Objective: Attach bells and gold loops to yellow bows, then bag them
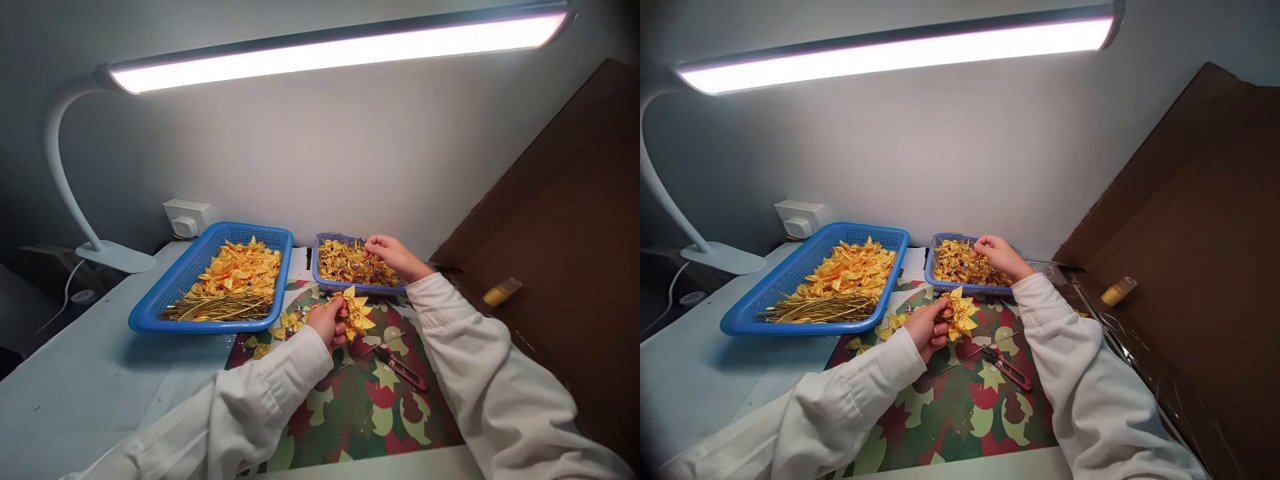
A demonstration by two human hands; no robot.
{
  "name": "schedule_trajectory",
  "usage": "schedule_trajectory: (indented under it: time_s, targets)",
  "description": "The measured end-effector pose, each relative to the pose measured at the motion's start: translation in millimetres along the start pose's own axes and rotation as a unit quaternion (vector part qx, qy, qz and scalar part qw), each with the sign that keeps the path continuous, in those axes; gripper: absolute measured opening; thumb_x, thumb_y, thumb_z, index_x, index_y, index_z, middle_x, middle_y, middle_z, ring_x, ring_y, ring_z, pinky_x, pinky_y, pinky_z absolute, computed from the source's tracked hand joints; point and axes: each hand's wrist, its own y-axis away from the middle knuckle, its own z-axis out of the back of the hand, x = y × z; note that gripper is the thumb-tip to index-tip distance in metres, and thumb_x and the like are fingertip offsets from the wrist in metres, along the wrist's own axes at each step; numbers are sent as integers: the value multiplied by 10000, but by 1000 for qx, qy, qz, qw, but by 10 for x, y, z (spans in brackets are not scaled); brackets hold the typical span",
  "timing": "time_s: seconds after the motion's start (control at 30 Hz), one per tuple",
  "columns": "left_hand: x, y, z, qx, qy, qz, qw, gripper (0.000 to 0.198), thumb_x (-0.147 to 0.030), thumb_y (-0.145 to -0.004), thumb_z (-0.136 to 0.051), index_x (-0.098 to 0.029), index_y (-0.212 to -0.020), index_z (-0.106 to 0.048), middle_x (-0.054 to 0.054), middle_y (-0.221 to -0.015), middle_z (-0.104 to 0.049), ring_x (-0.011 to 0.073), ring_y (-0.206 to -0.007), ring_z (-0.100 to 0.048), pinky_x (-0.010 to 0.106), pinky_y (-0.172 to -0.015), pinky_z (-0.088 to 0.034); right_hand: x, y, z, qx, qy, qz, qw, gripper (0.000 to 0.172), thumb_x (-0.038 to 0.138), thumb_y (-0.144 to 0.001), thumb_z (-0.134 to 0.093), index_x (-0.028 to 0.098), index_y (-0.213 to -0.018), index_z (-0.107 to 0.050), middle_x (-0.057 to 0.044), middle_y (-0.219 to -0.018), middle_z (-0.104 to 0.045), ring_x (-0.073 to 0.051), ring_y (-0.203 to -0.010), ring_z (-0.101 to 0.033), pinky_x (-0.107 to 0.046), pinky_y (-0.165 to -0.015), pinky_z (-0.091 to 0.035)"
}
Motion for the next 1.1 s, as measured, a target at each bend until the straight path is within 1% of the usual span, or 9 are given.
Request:
schedule_trajectory:
  time_s: [0.13,0.3,0.4,0.5,0.57,0.67,0.8,0.93,1.1]
  targets:
    - [-12,19,-14,-3,-2,-5,1000,277,-243,-856,-544,-147,-621,-434,-81,-538,-414,-13,-291,-237,125,-304,-121,-20,-12,134,-13,44,14,999,160,338,-754,-474,182,-759,-510,4,-676,-584,-118,-613,-525,-245,-600,-406]
    - [4,14,-19,-8,-13,4,1000,298,-248,-898,-474,-150,-622,-422,-84,-526,-388,-14,-290,-220,133,-322,-110,-199,-26,180,-9,149,21,989,85,176,-672,-507,161,-732,-566,26,-587,-523,-114,-531,-463,-235,-538,-355]
    - [16,5,-18,-10,-21,11,1000,325,-261,-912,-448,-152,-608,-414,-92,-493,-341,-9,-291,-214,135,-328,-104,-351,-28,125,-30,211,49,976,139,114,-671,-508,160,-776,-586,19,-609,-539,-129,-570,-478,-245,-581,-359]
    - [18,2,-16,-10,-24,10,1000,302,-262,-893,-484,-153,-619,-420,-91,-496,-354,-9,-297,-217,137,-336,-101,-458,-40,78,-50,259,85,961,225,71,-697,-490,164,-862,-612,-1,-670,-572,-148,-633,-496,-261,-652,-375]
    - [13,4,-12,-9,-25,10,1000,304,-273,-882,-504,-154,-616,-418,-92,-494,-357,-8,-300,-219,139,-340,-98,-487,-57,62,-62,283,98,952,246,44,-710,-470,160,-863,-622,-31,-729,-600,-163,-679,-511,-274,-686,-384]
    - [2,7,-2,-8,-27,13,1000,321,-298,-860,-540,-156,-602,-412,-97,-478,-341,-9,-299,-213,143,-341,-94,-483,-92,38,-81,306,105,943,238,32,-737,-456,157,-842,-630,-75,-833,-626,-185,-762,-535,-288,-729,-393]
    - [5,1,5,-2,-27,11,1000,341,-339,-807,-610,-160,-597,-410,-104,-461,-326,-8,-303,-214,143,-344,-97,-480,-141,-20,-99,313,103,939,117,144,-785,-542,148,-855,-636,-84,-851,-633,-193,-795,-546,-291,-745,-402]
    - [30,-17,7,1,-26,6,1000,334,-346,-782,-633,-166,-611,-409,-106,-467,-343,-7,-300,-206,147,-344,-85,-518,-170,-89,-64,306,90,946,144,262,-769,-627,135,-831,-654,-49,-758,-642,-160,-701,-543,-259,-671,-395]
    - [33,-21,7,1,-22,7,1000,290,-284,-856,-532,-158,-622,-417,-97,-496,-369,-12,-291,-215,146,-337,-92,-487,-204,-160,25,302,71,950,90,232,-700,-671,143,-695,-662,-7,-647,-630,-114,-585,-507,-219,-569,-344]
